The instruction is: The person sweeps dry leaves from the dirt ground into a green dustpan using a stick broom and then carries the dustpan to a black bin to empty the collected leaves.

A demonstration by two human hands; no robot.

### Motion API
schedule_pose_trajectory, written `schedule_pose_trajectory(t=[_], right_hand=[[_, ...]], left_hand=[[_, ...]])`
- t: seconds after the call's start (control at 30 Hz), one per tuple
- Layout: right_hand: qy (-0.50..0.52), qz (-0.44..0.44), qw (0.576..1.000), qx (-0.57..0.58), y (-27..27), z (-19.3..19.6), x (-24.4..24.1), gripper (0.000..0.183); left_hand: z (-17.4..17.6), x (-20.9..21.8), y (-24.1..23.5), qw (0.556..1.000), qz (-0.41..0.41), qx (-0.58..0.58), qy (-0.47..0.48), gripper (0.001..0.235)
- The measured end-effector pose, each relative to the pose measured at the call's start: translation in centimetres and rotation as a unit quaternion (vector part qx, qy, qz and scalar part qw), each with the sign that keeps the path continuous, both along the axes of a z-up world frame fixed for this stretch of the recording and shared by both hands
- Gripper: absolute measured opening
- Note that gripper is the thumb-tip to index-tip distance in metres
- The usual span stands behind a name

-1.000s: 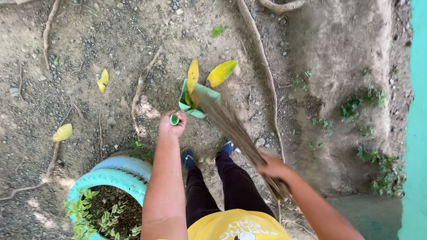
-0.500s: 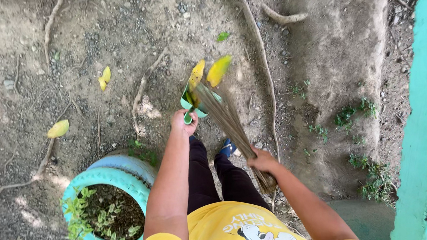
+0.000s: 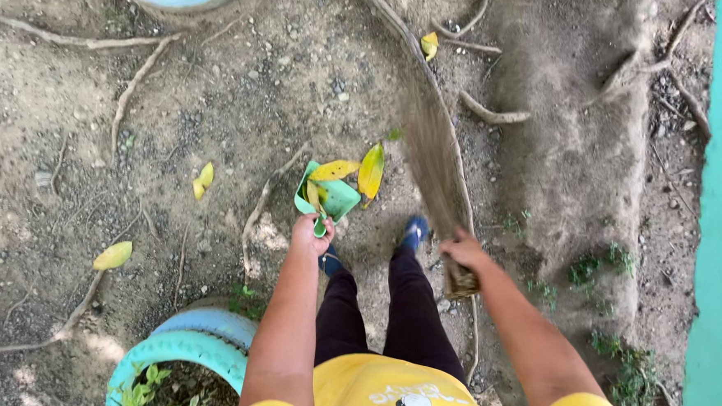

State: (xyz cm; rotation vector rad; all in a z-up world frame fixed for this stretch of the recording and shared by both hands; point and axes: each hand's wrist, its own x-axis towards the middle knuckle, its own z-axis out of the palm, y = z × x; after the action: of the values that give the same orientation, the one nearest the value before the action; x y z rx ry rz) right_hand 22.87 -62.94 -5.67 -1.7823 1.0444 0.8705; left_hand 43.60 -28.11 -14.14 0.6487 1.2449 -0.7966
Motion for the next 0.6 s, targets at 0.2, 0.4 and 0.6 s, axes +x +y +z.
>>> schedule_pose_trajectory(t=[0.2,0.4,0.6], right_hand=[[0.006,0.191,0.978,0.083,-4.7,3.0,0.4,0.092],[-0.012,0.164,0.984,-0.065,-16.2,4.5,6.9,0.099],[-0.121,0.131,0.977,-0.115,-24.7,0.4,25.4,0.086]], left_hand=[[1.7,2.7,-0.6,0.999,0.010,-0.037,0.031,0.025],[1.4,4.3,-5.0,0.996,0.073,0.004,0.054,0.020],[3.4,1.1,-5.7,0.997,0.069,0.045,0.003,0.019]])
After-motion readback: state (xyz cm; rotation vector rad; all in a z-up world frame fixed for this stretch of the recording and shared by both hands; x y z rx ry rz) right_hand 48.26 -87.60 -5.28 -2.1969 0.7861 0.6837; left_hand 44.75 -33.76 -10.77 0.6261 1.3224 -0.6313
